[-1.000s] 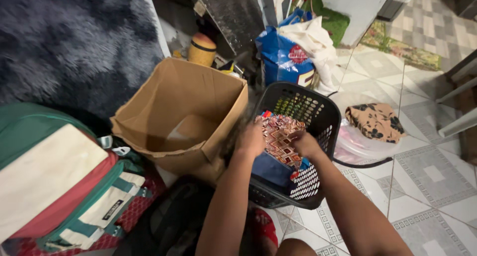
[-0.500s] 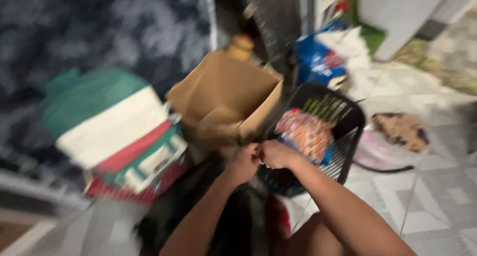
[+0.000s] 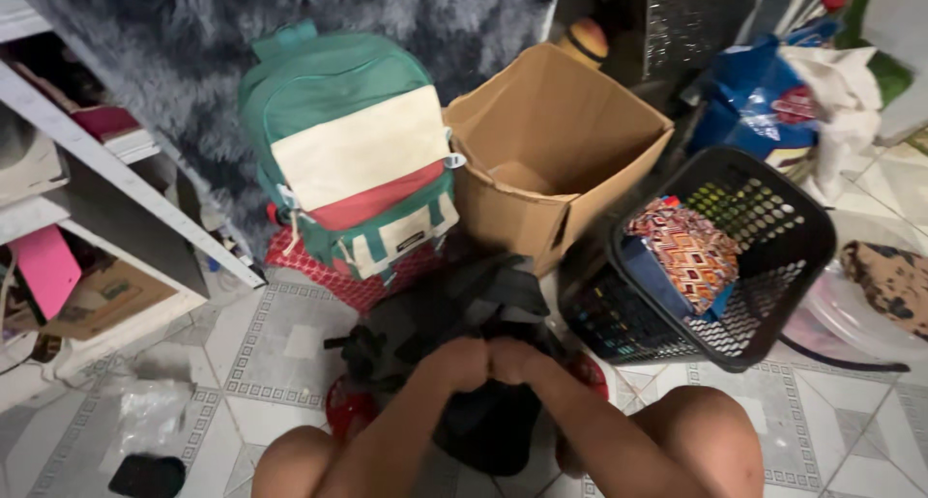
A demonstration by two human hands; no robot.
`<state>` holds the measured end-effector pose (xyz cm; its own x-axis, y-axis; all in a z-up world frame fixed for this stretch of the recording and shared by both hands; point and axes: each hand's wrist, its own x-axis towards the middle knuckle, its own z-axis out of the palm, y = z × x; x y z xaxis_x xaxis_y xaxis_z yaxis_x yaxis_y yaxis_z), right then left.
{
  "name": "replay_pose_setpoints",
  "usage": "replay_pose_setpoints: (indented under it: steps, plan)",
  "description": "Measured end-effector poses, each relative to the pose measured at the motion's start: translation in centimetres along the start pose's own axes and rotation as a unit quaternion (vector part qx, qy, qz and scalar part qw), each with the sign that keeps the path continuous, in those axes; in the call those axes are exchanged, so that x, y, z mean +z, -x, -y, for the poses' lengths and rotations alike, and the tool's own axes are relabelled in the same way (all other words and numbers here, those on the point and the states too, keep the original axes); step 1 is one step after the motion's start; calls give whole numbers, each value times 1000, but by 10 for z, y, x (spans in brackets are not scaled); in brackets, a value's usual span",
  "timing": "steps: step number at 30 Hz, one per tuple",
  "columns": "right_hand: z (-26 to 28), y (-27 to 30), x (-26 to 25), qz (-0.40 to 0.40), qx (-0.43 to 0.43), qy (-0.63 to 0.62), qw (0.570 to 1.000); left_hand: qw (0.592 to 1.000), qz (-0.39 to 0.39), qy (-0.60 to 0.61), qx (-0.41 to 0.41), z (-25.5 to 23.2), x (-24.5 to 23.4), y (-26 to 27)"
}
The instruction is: The person sits on the floor and folds clothing items one at a time, including a navy garment, a patterned cloth, and white shirts, placing each folded item into a black laundry basket. A green backpack and an open cardboard box sit nearby but are not packed.
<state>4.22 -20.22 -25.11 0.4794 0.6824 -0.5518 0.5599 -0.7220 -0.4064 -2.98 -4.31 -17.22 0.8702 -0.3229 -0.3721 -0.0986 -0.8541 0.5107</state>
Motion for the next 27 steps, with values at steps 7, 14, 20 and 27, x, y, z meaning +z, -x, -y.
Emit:
replay_pose_setpoints:
  steps: [7, 14, 20, 27]
  plan:
    - [-47, -17, 49, -86, 51, 50, 994, 998, -42, -1, 37, -49, -47, -8]
    - [-53, -31, 36, -94, 115, 5, 989, 999, -38, -13, 33, -75, -99, 24]
    - [-47, -40, 16, -117, 86, 12, 989, 998, -54, -15, 5, -58, -116, 38]
    - [-53, -22, -3, -51, 102, 113, 987, 993, -108, -26, 35, -52, -105, 26]
